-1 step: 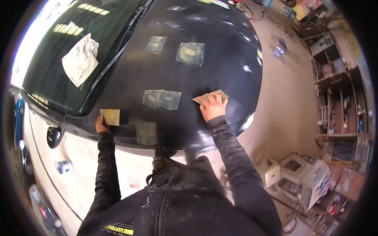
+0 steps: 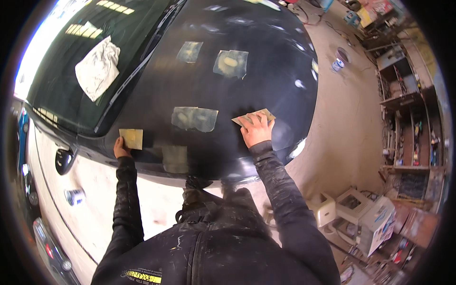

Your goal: The person applies a yellow body filler to the rear wheel arch and hood of a black car using a metal scraper. They spread the filler in multiple strokes, then smooth the surface with a sanding block.

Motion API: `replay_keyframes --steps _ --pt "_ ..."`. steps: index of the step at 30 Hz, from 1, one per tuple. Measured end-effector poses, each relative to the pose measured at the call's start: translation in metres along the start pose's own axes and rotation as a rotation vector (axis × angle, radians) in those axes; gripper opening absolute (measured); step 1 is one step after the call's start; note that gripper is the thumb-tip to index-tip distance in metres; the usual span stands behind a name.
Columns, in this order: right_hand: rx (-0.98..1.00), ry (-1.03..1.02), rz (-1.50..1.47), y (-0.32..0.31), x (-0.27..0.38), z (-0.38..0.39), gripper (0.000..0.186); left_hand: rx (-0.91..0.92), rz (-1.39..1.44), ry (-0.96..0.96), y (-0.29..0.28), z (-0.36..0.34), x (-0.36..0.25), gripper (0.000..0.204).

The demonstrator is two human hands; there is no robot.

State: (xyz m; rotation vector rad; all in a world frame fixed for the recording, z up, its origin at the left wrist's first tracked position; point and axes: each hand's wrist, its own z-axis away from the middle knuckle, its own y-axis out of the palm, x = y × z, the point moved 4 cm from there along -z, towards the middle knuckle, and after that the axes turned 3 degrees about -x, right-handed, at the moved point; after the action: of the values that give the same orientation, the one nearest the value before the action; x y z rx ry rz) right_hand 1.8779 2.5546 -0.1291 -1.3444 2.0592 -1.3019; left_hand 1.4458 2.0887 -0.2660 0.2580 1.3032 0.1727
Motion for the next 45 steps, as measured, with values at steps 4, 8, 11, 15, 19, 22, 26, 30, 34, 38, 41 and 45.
replay_keyframes --steps 4,8,11,15,19,22,26,30,34,38,41,45 --pt "0.000 -0.023 -0.016 -0.002 -0.003 0.015 0.038 -0.073 -0.108 0.078 0.000 0.001 -0.005 0.023" --pt "0.042 -0.002 -0.007 -0.007 -0.005 0.034 0.043 -0.096 -0.063 0.097 0.007 0.003 -0.008 0.022" --pt "0.050 -0.008 -0.003 -0.010 -0.007 0.044 0.045 -0.095 -0.042 0.101 0.010 0.006 -0.010 0.021" --pt "0.026 -0.015 -0.029 -0.016 -0.007 0.058 0.048 -0.149 -0.067 0.096 0.010 0.008 -0.011 0.021" --pt "0.021 -0.002 -0.061 -0.020 -0.009 0.074 0.051 -0.189 -0.045 0.048 0.008 0.004 -0.010 0.020" --pt "-0.001 -0.007 -0.065 -0.024 -0.010 0.084 0.052 -0.146 -0.030 0.025 0.007 -0.001 -0.008 0.020" --pt "-0.010 0.023 -0.101 -0.032 -0.007 0.094 0.049 -0.105 -0.069 0.065 0.005 -0.004 -0.010 0.021" --pt "0.056 -0.004 -0.042 -0.045 -0.006 0.100 0.042 -0.101 -0.060 0.076 0.007 -0.005 -0.007 0.022" --pt "0.149 0.000 -0.013 -0.060 -0.015 0.101 0.035 -0.127 -0.058 0.092 0.006 -0.008 -0.002 0.023" --pt "0.077 0.028 -0.019 -0.062 -0.040 0.080 0.041 -0.126 -0.063 0.064 0.000 -0.011 0.002 0.023" --pt "0.039 0.018 -0.025 -0.048 -0.059 0.057 0.041 -0.137 -0.029 0.076 -0.002 -0.014 0.005 0.023" --pt "0.022 0.000 -0.029 -0.029 -0.071 0.026 0.040 -0.142 -0.007 0.043 0.000 -0.013 0.002 0.022"
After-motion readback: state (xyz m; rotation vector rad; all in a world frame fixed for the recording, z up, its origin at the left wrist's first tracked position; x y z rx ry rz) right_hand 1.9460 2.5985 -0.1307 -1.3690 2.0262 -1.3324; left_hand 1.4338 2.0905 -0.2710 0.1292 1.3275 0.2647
